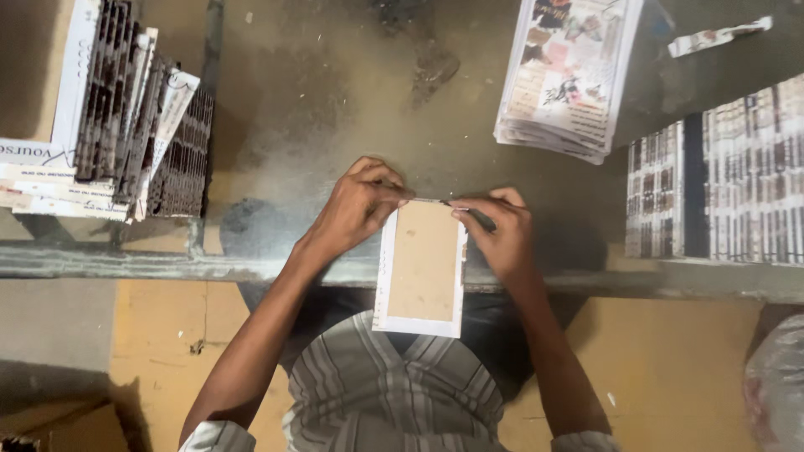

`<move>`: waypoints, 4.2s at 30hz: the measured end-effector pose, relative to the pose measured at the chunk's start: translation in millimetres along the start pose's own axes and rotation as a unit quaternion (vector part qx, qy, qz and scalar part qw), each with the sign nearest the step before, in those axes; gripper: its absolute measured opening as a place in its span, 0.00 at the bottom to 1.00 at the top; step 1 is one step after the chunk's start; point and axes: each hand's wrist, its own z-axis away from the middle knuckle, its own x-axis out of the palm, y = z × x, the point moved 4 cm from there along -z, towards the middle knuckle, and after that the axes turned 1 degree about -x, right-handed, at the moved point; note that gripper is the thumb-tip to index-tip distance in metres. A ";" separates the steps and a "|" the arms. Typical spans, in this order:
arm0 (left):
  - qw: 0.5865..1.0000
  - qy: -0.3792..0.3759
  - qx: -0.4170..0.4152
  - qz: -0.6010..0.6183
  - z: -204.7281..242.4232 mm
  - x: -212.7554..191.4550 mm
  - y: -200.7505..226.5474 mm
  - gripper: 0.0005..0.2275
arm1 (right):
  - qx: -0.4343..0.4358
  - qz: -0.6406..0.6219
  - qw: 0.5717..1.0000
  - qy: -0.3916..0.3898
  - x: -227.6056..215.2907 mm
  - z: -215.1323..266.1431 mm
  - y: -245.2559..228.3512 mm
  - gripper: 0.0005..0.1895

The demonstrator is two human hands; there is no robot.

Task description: The person assembles small cards by placing a brown insert into a white frame and pressing the edges to secure it. The person then stacks the finished cards and repeats the process with additional inserts and frames.

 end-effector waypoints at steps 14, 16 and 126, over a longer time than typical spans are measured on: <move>0.987 -0.104 0.093 -0.081 32.1 35.3 11.6 0.27 | -0.106 -0.024 0.982 -0.153 -5.5 0.5 -25.9 0.30; 0.987 -0.101 0.094 -0.088 32.1 35.0 8.7 0.27 | -0.177 0.026 0.961 -0.211 -3.5 1.5 -30.7 0.38; 0.798 0.147 -0.257 0.525 15.7 52.3 -11.2 0.05 | 0.297 -0.370 0.879 0.050 20.4 39.1 58.3 0.09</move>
